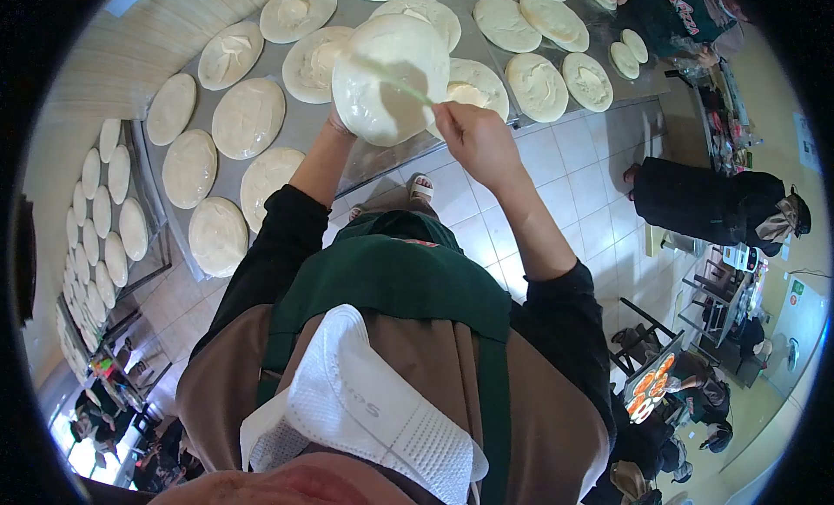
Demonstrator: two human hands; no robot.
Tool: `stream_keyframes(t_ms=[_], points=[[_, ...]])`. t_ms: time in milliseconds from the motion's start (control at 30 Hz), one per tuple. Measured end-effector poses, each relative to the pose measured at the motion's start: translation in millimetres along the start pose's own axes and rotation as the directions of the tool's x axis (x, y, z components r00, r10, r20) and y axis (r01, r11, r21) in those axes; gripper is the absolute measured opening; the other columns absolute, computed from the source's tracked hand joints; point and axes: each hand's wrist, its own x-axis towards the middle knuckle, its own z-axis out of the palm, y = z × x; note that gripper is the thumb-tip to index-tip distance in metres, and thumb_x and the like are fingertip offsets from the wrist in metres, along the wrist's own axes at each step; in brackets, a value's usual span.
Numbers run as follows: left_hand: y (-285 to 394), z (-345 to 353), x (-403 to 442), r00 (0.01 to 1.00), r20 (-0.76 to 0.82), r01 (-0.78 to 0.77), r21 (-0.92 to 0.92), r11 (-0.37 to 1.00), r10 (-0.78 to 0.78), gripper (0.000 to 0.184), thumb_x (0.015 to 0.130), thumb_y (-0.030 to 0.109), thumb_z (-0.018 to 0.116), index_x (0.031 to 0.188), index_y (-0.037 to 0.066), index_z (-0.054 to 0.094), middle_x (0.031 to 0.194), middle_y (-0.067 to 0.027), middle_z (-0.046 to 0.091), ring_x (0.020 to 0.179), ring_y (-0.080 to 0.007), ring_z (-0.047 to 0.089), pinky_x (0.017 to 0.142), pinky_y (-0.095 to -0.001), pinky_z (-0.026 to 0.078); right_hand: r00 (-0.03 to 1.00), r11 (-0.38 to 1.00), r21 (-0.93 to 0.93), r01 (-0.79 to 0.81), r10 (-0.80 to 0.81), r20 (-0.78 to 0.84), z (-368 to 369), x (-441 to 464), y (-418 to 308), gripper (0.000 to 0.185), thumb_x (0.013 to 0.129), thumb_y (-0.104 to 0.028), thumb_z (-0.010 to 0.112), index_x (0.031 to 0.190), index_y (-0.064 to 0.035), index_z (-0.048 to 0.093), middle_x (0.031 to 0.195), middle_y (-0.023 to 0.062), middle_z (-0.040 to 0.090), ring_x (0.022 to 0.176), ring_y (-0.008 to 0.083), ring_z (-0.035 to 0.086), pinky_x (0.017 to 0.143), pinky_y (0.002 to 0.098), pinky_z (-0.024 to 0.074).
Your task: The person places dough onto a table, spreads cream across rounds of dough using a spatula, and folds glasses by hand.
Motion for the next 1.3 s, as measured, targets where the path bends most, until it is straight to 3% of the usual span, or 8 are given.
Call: stream_keyframes(t_ms=[167, 500, 633, 700, 833, 967, 1167, 1300], points=[[-1, 26, -9, 0.96, -0.263, -0.045, 0.203, 0.978, 0.098, 0.057, 0.094, 0.044, 0.036, 0.135, 0.005, 0.043, 0.124, -0.0149, 0.056, 0.108, -0.0285, 0.06, 0.092, -0.0429, 0.051, 0.998, 0.999, 0.004, 0.042, -0.042, 0.04, -6, 1, -1, 0.023, 0.092, -0.021, 0.056, 0.084, -0.0006, 0.064, 0.07, 0.0194, 0.06, 0.061, 0.0366, 0.058, 0.056, 0.0408, 0.0456], [18, -13, -22, 0.988, -0.156, 0.013, 0.09, 0.996, 0.001, 0.052, 0.094, 0.042, 0.04, 0.13, 0.005, 0.047, 0.123, -0.0149, 0.057, 0.108, -0.0281, 0.059, 0.09, -0.0441, 0.052, 0.927, 0.935, -0.143, 0.325, -0.286, 0.243, 17, -11, 4, 0.025, 0.092, -0.025, 0.055, 0.086, -0.0023, 0.063, 0.073, 0.014, 0.062, 0.066, 0.0331, 0.061, 0.057, 0.0414, 0.0473], [21, 10, -31, 0.931, -0.219, -0.155, 0.484, 0.861, 0.291, 0.06, 0.094, 0.049, 0.039, 0.137, 0.007, 0.04, 0.131, -0.0158, 0.051, 0.117, -0.0328, 0.052, 0.095, -0.0485, 0.047, 0.951, 0.969, 0.075, 0.234, -0.244, 0.191, 20, -22, 4, 0.022, 0.094, -0.02, 0.055, 0.089, -0.0032, 0.067, 0.066, 0.0116, 0.061, 0.056, 0.0259, 0.058, 0.053, 0.0356, 0.0456], [28, 27, -44, 0.989, 0.01, -0.146, -0.178, 0.973, 0.15, 0.063, 0.093, 0.052, 0.038, 0.137, 0.007, 0.04, 0.133, -0.0154, 0.05, 0.118, -0.0334, 0.051, 0.097, -0.0496, 0.045, 0.988, 0.988, 0.122, 0.093, -0.107, 0.109, 24, -27, 7, 0.022, 0.095, -0.019, 0.054, 0.09, -0.0025, 0.068, 0.062, 0.0104, 0.058, 0.053, 0.0209, 0.053, 0.052, 0.0331, 0.0437], [33, 51, -62, 0.977, -0.01, -0.213, -0.199, 0.957, 0.215, 0.065, 0.092, 0.053, 0.04, 0.138, 0.008, 0.04, 0.134, -0.0154, 0.049, 0.119, -0.0347, 0.051, 0.099, -0.0509, 0.044, 0.966, 0.947, 0.223, -0.23, 0.251, -0.068, 46, -39, 10, 0.031, 0.099, -0.023, 0.048, 0.093, 0.0023, 0.066, 0.059, -0.0037, 0.044, 0.057, 0.0059, 0.041, 0.049, 0.0249, 0.0346], [38, 26, -62, 0.974, 0.018, -0.222, -0.157, 0.962, 0.228, 0.065, 0.091, 0.054, 0.041, 0.138, 0.008, 0.04, 0.133, -0.0154, 0.05, 0.119, -0.0346, 0.051, 0.099, -0.0513, 0.044, 0.927, 0.908, 0.268, -0.321, 0.359, -0.106, 81, -49, 0, 0.029, 0.098, -0.021, 0.049, 0.092, 0.0017, 0.066, 0.058, -0.0028, 0.042, 0.054, 0.0052, 0.038, 0.047, 0.0245, 0.033], [35, -10, -70, 0.968, 0.04, -0.241, -0.108, 0.965, 0.246, 0.066, 0.091, 0.054, 0.042, 0.137, 0.008, 0.04, 0.132, -0.0154, 0.051, 0.118, -0.0345, 0.052, 0.098, -0.052, 0.044, 0.997, 0.997, 0.059, -0.041, 0.044, -0.06, 129, -86, -44, 0.021, 0.093, -0.016, 0.054, 0.086, 0.0017, 0.061, 0.066, 0.0194, 0.056, 0.058, 0.0347, 0.057, 0.054, 0.04, 0.0443], [33, 4, -78, 0.942, -0.097, -0.31, 0.123, 0.943, 0.322, 0.067, 0.09, 0.056, 0.042, 0.138, 0.009, 0.039, 0.133, -0.0146, 0.049, 0.12, -0.034, 0.05, 0.098, -0.053, 0.044, 1.0, 0.993, 0.115, 0.005, -0.007, 0.022, 119, -93, -67, 0.021, 0.095, -0.014, 0.053, 0.088, 0.003, 0.063, 0.067, 0.0169, 0.057, 0.055, 0.0228, 0.055, 0.053, 0.0336, 0.044]])
